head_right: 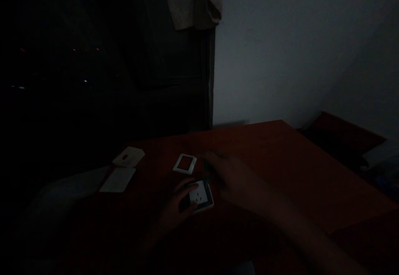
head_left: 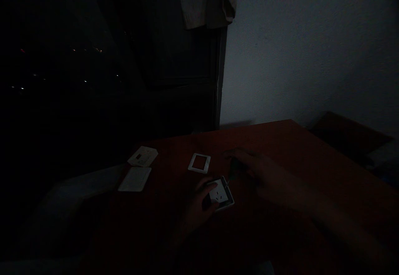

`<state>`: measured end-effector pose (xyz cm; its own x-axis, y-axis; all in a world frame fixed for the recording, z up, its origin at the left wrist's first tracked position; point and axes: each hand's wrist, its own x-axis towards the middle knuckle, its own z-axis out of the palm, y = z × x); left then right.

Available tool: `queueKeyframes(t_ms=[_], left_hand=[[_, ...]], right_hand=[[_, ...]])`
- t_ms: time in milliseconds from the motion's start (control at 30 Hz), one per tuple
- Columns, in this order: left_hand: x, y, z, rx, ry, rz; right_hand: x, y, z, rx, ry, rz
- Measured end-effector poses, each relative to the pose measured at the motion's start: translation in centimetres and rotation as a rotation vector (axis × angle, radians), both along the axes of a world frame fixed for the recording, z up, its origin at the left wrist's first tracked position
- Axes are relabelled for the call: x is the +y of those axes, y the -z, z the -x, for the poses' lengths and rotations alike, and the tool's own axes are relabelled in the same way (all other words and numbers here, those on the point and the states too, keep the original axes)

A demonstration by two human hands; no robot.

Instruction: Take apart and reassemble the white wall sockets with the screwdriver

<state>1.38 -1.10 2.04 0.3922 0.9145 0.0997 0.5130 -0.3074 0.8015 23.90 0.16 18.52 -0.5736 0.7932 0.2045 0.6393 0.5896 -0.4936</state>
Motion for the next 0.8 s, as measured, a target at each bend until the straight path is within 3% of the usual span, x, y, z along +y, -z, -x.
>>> queueKeyframes(t_ms=[100,267,367,567,800], left_hand=[[0.0,0.0,0.0,-0.002,0.001,-0.014],[0.0,-0.1,-0.1,-0.005,0.010,-0.010],[-0.1,-0.1,-0.1,-0.013,-0.001,-0.014],[-0.1,-0.4,-0.2,-0.005,-0.003,0.012],[-0.1,-0.3,-0.2,-0.003,-0.015,0.008]], right_hand=[[0.3,0.6,0.2,-0.019,0.089,-0.035],[0.1,1.6,1.2,-0.289,0.368,-0.197],[-0.3,1.2,1.3,-0.321,0.361,-0.169],[-0.2,0.5,0.3,-0.107,0.145,-0.004],[0.0,1.6,1.8,-0.270,0.412,-0.152]])
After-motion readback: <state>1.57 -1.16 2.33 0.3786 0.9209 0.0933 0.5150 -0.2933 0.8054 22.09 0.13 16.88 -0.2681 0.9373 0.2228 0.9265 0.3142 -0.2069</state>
